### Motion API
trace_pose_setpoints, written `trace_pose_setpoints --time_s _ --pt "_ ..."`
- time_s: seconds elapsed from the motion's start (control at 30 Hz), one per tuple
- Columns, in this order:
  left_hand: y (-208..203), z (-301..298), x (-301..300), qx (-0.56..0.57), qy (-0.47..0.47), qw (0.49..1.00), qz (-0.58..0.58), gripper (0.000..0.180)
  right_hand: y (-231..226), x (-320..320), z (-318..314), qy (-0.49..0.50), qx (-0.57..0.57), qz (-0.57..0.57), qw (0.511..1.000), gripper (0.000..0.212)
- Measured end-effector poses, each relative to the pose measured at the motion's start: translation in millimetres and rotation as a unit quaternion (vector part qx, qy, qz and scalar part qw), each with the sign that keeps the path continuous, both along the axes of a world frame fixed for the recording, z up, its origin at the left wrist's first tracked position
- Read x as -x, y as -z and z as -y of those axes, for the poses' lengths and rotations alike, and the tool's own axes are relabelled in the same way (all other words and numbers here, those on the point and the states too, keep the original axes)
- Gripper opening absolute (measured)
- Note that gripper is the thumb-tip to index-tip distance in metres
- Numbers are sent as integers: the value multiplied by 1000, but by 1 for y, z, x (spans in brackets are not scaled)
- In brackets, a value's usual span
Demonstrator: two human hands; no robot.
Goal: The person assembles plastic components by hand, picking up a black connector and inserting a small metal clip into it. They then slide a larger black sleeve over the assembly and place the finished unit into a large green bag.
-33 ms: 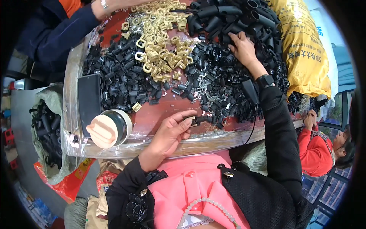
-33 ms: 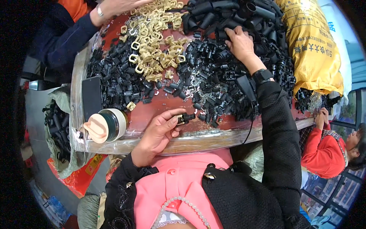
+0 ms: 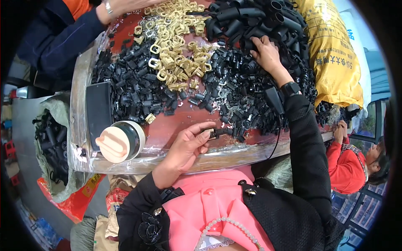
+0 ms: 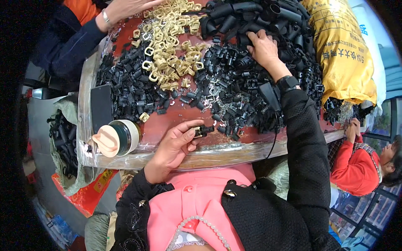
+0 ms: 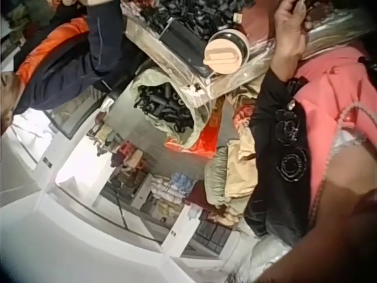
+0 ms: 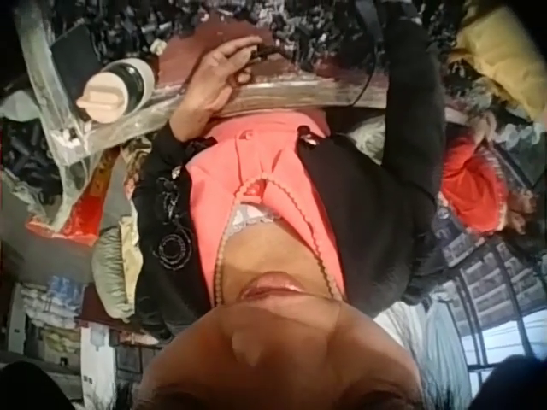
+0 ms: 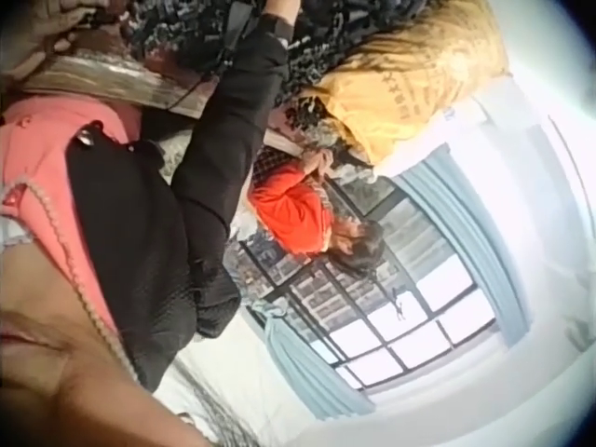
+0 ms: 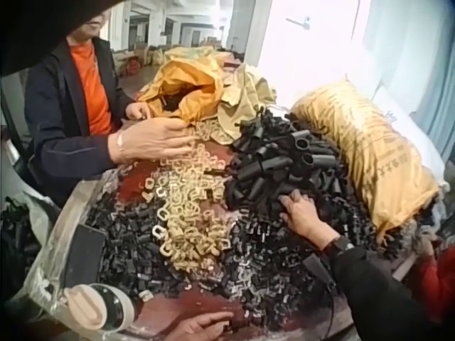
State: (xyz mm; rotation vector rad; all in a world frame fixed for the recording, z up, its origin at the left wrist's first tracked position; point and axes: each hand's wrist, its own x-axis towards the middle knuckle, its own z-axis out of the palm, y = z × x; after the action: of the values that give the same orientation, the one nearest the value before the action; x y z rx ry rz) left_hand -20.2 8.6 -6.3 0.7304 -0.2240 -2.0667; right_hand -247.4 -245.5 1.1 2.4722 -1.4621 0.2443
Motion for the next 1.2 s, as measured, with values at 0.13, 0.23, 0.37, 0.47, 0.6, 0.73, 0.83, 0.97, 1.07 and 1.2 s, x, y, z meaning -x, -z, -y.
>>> trace_pose_setpoints --time_s 0.13,0.23,0.37,0.47,0.6,0.73,0.83,0.97,1.07,1.2 --pt "-2 -1 -1 -11 -12 1000 3 27 -4 3 3 -2 -28 2 1000 41" --pt "-3 -3 -3 -23 -27 999 12 25 -8 5 3 7 -55 -4 998 41" --pt "-6 -5 -5 -31 -36 998 35 21 -19 10 -5 35 -80 -6 996 37" --pt "-7 -6 -5 -14 -58 997 44 20 -28 18 -14 10 -51 43 998 34" --pt "-10 -9 -6 -10 -63 997 52 20 -64 12 -41 -5 -44 174 984 34" --pt "-8 -12 -5 10 -62 997 48 20 -85 2 -79 -64 -50 216 973 35" --pt "-9 -13 -5 14 -63 997 45 19 -92 -8 -106 -121 -161 157 967 37" --pt "-9 -15 -3 17 -66 997 41 19 -99 -17 -133 -154 -235 127 951 39" --pt "-9 -14 -3 18 -73 996 40 19 -106 -22 -143 -188 -215 87 954 40" --pt "-9 -13 -3 16 -78 996 36 19 -109 -34 -160 -223 -245 149 932 41"
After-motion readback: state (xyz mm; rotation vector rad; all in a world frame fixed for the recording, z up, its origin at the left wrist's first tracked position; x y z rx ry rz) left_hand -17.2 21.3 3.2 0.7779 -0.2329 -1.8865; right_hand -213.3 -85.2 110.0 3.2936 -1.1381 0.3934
